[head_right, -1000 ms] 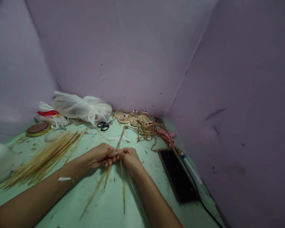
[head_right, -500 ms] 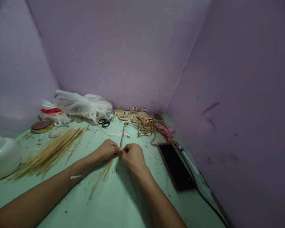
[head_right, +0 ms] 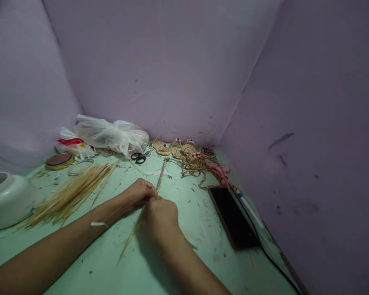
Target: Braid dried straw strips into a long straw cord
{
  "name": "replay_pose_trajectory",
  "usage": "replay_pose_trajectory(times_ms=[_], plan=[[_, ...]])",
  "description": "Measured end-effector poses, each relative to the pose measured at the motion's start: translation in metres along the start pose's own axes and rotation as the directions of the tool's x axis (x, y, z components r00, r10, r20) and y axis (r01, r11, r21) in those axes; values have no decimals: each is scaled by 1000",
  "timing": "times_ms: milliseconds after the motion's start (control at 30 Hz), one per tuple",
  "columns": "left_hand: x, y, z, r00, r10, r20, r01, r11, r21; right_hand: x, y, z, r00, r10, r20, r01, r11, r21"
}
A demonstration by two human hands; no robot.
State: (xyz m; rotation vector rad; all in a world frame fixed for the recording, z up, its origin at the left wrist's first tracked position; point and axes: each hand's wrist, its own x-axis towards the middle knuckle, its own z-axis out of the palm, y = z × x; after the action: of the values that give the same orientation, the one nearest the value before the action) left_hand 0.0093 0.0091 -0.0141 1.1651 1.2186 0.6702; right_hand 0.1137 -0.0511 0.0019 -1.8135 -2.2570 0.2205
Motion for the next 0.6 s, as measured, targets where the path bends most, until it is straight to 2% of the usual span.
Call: replay_pose_trajectory(times_ms=[67, 100, 133, 167, 200, 233, 267, 300, 333, 400, 467, 533, 600], plan=[[2, 0, -5, 999, 3, 48, -1, 999, -42, 7, 12, -9, 991, 97, -89, -80, 981, 179], [2, 1, -7, 997, 3, 81, 1, 998, -56, 12, 20, -13, 970, 194, -148, -142, 943, 302], [3, 1, -10, 993, 2, 115, 6, 998, -64, 18, 27, -15, 947, 277, -159, -178, 871, 458], [4, 1, -12, 989, 1, 147, 9, 998, -67, 23, 33, -15, 937, 334, -98, -201, 750, 631], [4, 1, -14, 984, -2, 177, 14, 998, -66, 29, 37, -14, 927, 375, 16, -247, 579, 777], [5, 0, -15, 979, 1, 203, 12, 998, -63, 33, 39, -11, 916, 369, 155, -309, 407, 860], [5, 0, -16, 975, 9, 221, 5, 998, -59, 36, 40, -6, 910, 306, 281, -366, 269, 891], [5, 0, -16, 973, 17, 229, -5, 999, -51, 38, 38, -1, 896, 237, 376, -420, 176, 890], [5, 0, -16, 974, 21, 225, -13, 999, -37, 39, 36, 4, 882, 184, 433, -459, 134, 878], [4, 1, -15, 981, 14, 192, -21, 999, 38, 40, 31, 12, 872, 171, 460, -485, 159, 860], [3, 3, -15, 989, 10, 150, -37, 983, 180, 40, 28, 17, 876, 240, 419, -471, 231, 852], [1, 7, -16, 990, 32, 137, -80, 927, 366, 40, 28, 20, 884, 266, 385, -453, 283, 845], [-2, 12, -17, 992, 52, 116, -108, 831, 546, 40, 29, 22, 895, 251, 369, -435, 306, 847]])
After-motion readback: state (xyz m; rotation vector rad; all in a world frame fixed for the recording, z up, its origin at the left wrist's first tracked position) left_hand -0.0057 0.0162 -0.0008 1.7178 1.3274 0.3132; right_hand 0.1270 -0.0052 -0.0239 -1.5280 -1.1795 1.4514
